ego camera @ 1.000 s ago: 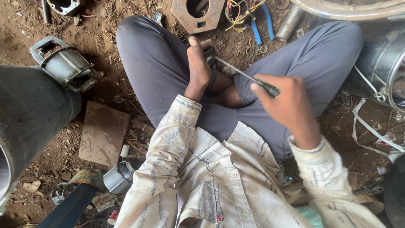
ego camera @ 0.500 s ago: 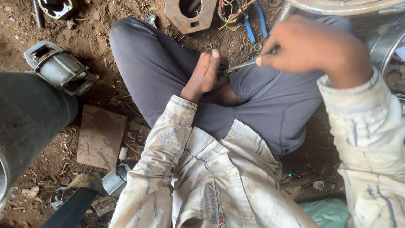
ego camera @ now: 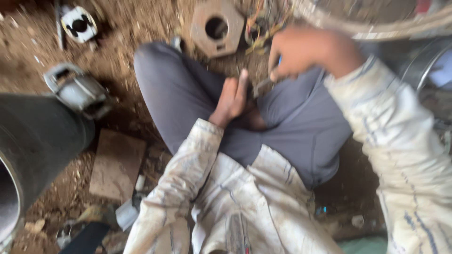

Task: The person sits on the ground and repairs a small electrical component, likely a motor or generator part. They use pliers to strip and adjust wires, a screwdriver to tighten screws, and their hands to manipulate the component and its internal parts.

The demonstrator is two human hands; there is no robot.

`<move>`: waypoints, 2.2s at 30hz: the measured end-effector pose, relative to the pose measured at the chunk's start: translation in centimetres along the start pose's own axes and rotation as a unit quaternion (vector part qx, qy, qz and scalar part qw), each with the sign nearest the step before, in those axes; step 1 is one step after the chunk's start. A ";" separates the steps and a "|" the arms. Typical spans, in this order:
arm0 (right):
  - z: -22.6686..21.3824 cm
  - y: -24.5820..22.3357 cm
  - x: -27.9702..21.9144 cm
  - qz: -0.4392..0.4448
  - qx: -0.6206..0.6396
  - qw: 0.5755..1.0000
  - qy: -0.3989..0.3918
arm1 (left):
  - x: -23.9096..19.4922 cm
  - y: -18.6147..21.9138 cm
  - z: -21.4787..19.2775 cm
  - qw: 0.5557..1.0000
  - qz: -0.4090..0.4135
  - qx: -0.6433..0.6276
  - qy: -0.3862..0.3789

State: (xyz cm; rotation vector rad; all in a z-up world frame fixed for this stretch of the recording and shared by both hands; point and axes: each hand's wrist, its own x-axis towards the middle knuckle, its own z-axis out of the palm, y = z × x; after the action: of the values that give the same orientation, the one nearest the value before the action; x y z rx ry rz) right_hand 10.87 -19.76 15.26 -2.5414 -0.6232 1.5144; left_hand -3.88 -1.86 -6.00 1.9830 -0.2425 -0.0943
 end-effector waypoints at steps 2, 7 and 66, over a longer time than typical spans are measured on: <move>0.2 0.0 -0.8 0.011 0.004 1.000 0.009 | 0.3 1.0 -0.4 0.993 0.105 0.024 0.050; 1.8 0.3 -2.9 0.007 -0.119 0.981 0.152 | 2.4 4.0 -1.5 0.979 -0.104 -0.172 -0.024; 17.8 -5.1 2.3 -0.080 -0.210 0.908 0.354 | 0.6 -5.4 3.2 0.985 -0.160 -0.005 -0.059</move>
State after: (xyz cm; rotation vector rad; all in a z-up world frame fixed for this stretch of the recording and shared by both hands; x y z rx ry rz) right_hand -5.05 -16.05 6.15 -2.9558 -1.0690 0.3457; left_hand -3.22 -2.72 -12.22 1.9937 0.0044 -0.4195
